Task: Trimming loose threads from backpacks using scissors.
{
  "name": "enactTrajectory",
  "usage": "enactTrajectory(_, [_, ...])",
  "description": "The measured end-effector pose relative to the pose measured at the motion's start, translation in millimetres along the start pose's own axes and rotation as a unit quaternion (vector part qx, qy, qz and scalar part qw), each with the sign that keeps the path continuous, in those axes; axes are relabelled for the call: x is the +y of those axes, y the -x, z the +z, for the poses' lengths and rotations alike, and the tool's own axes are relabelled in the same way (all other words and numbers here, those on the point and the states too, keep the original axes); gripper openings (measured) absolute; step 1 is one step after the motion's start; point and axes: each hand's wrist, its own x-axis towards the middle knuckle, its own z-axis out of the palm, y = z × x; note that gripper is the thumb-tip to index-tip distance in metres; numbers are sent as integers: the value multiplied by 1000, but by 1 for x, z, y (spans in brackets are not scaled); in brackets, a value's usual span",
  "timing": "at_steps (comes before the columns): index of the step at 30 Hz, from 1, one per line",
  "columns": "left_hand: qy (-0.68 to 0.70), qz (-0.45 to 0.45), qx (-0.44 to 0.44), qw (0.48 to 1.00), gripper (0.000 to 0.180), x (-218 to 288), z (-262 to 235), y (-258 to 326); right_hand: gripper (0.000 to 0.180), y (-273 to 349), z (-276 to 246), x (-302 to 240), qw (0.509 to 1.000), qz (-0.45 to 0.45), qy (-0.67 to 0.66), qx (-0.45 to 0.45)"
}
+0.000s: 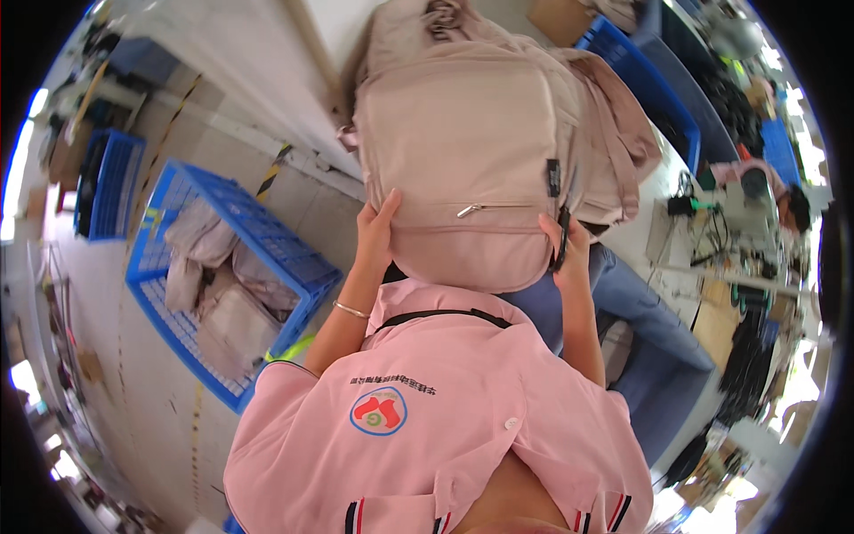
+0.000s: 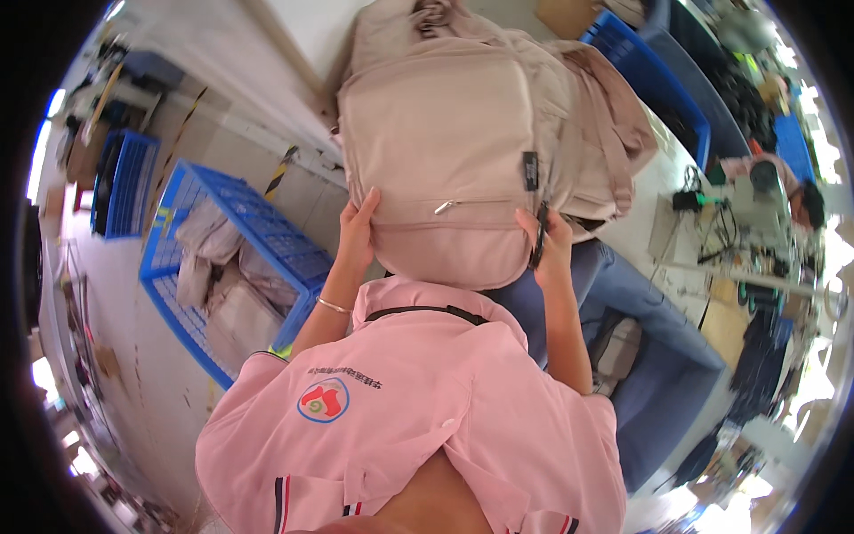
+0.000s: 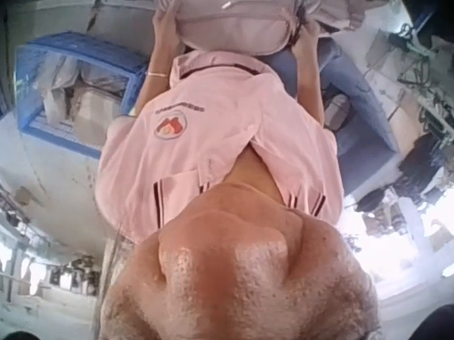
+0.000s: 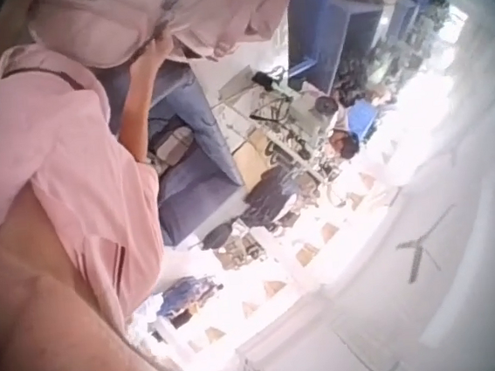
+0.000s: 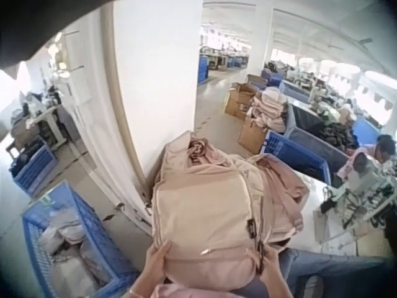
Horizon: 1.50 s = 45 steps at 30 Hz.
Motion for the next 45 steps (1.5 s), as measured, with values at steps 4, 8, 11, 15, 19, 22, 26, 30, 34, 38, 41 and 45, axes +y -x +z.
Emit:
enactTrajectory(4, [63, 72, 20, 995, 28, 31, -27, 30, 17, 13, 23, 9, 999, -39, 20, -12])
enactTrajectory(8, [96, 130, 61, 985, 22, 70, -75, 73, 25, 33, 32, 15, 997, 44, 28, -64])
enactTrajectory(11, [115, 215, 86, 966, 21, 83, -137, 107, 24, 34, 40, 21, 994, 44, 41, -96])
enactTrajectory(15, [134, 312, 236, 910, 27, 125, -200, 174, 22, 25, 42, 30, 986, 70, 82, -130])
enactTrajectory(19, [57, 356, 330, 872, 33, 164, -286, 218, 24, 21, 44, 26, 986, 64, 92, -125])
enactTrajectory(22, [-70, 358, 419, 831, 37, 161, -388, 220, 29, 11, 35, 41, 992, 80, -8, -93])
enactTrajectory(26, [-394, 136, 553, 721, 51, 120, -496, 212, 33, 9, 45, 33, 987, 79, 110, -88])
enactTrajectory(30, [-343, 173, 346, 856, 42, 74, -372, 78, 34, 19, 28, 36, 989, 113, 96, -25])
enactTrajectory(34, [-437, 231, 65, 867, 45, 70, -137, -15, 32, 41, 11, 35, 987, 107, 113, 28])
enactTrajectory(38, [-539, 524, -178, 635, 66, 85, 43, -61, 31, 62, -8, 36, 980, 115, 117, 111])
enactTrajectory(41, [-514, 576, -234, 591, 72, 84, 106, -108, 30, 83, -20, 40, 972, 132, 104, 166])
enactTrajectory(45, [-616, 519, -283, 520, 62, 66, 136, -138, 31, 108, -30, 51, 960, 150, 79, 223])
